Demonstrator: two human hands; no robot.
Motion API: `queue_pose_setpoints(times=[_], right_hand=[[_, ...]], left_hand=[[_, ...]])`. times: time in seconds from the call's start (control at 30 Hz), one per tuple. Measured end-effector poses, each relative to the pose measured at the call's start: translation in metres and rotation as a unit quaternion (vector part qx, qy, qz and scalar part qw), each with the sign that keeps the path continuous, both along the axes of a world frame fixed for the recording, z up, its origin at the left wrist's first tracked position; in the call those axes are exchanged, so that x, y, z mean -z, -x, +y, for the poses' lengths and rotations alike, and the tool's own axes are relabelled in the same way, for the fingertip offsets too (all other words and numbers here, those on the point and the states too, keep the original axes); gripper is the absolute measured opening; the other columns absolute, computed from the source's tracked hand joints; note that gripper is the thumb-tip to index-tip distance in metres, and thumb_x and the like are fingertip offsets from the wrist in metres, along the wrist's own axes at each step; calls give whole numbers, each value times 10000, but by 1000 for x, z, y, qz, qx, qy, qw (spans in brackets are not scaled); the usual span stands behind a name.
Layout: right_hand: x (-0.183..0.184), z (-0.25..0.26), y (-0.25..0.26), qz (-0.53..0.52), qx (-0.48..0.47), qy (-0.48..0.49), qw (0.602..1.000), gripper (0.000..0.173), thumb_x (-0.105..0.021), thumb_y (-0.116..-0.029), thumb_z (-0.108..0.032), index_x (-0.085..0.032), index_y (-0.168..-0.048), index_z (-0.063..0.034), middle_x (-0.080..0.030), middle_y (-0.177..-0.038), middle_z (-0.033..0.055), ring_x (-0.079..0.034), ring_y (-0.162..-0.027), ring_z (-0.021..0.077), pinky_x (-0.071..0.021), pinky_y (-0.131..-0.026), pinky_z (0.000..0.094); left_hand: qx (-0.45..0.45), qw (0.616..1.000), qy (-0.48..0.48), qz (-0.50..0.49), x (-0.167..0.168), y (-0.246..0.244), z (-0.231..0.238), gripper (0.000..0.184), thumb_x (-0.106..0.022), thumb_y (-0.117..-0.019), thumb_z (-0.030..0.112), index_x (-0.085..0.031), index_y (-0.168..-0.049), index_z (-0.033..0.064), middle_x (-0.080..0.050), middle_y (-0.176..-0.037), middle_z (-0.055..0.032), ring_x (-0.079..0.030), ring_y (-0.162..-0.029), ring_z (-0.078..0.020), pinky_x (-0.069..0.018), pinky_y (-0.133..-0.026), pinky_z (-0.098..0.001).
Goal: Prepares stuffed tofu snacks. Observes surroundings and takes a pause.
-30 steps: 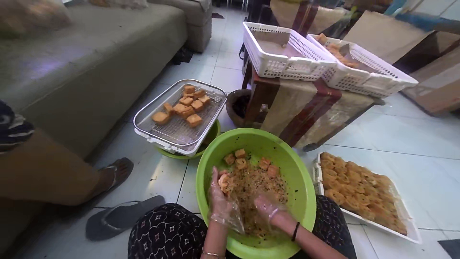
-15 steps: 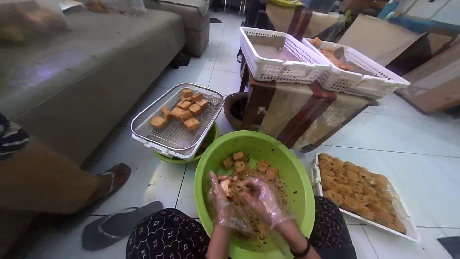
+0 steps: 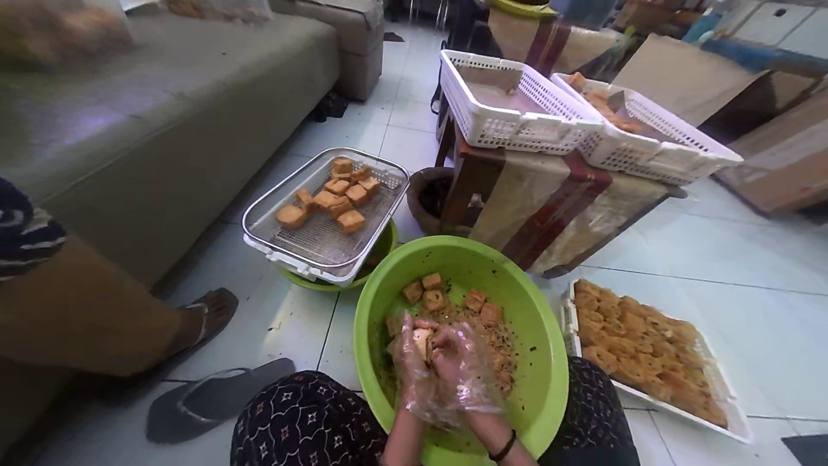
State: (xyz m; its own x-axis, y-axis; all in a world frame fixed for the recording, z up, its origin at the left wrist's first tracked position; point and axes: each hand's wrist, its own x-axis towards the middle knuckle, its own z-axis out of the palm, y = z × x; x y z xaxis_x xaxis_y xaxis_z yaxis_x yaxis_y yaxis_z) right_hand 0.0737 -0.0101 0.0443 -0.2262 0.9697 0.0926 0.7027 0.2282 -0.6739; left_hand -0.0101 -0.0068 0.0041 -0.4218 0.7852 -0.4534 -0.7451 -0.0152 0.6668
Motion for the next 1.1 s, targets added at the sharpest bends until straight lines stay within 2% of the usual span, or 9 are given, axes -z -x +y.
queue_pose_setpoints(times=[0.23,0.3,0.37,0.47,0.67,0.77,0.83,0.9,1.1], right_hand=[[-14,-11,-5,36,-78,14,996,417,-704,-840,-91,-729,-1256,-97,-654,-1307,161,-624,-1226,263,-516,-1056,413],[-9,-13,-9,31,-83,-74,993,389,-642,-901,-113,-710,-1285,-109,-678,-1281,122,-649,-1201,223,-539,-1041,377],[-4,-19,-10,-13,-95,-118,988,341,-602,-962,-119,-730,-1279,-127,-708,-1272,98,-665,-1197,244,-532,-1050,409],[12,-18,-9,-30,-88,-148,985,325,-618,-916,-104,-795,-1174,-192,-762,-1131,46,-702,-1074,255,-568,-958,446],[-7,20,-9,9,-73,-18,997,142,-730,-847,-147,-792,-968,-110,-712,-1038,108,-673,-1030,239,-548,-948,415],[-20,32,-24,68,-119,66,988,365,-745,-869,-189,-692,-1215,-84,-671,-1218,93,-661,-1107,181,-573,-963,342],[-32,31,-33,10,-166,129,978,759,-793,-858,-210,-444,-1527,-122,-529,-1495,87,-578,-1300,215,-533,-1054,385],[-35,26,-31,-82,-180,166,966,973,-800,-854,-194,-228,-1640,-156,-355,-1645,84,-426,-1465,246,-408,-1183,437],[-33,19,-20,-68,-89,210,971,492,-658,-958,-108,-589,-1445,-99,-662,-1345,149,-645,-1227,257,-482,-1101,412]], left_hand=[[4,999,-6,-38,3,7,0,448,-353,-1112,354,-625,-997,17,-674,-811,-85,-679,-733,-172,-593,-670,-346],[-7,999,-14,-36,6,5,3,425,-369,-1108,358,-624,-1038,25,-664,-834,-86,-674,-754,-172,-597,-686,-357],[-15,999,-22,-25,6,3,4,452,-354,-1112,363,-621,-1030,7,-674,-848,-100,-685,-773,-187,-603,-724,-370],[-25,998,-39,-42,4,4,3,535,-312,-1113,414,-609,-926,10,-686,-810,-108,-702,-760,-214,-609,-719,-383],[30,998,-38,51,6,1,1,477,-362,-1107,361,-654,-934,27,-661,-807,-76,-648,-724,-156,-569,-667,-322],[30,997,-34,61,8,4,4,466,-363,-1109,356,-658,-1026,5,-673,-866,-95,-659,-766,-167,-582,-694,-348],[31,998,-22,53,8,6,4,415,-363,-1112,337,-624,-1168,19,-666,-961,-85,-657,-824,-151,-579,-722,-332],[45,997,-17,63,11,7,3,418,-372,-1110,305,-557,-1350,17,-666,-1120,-121,-658,-955,-173,-570,-825,-364],[-2,988,-12,151,4,3,7,343,-428,-1087,167,-552,-1346,-21,-692,-980,-130,-680,-835,-186,-581,-750,-353]])
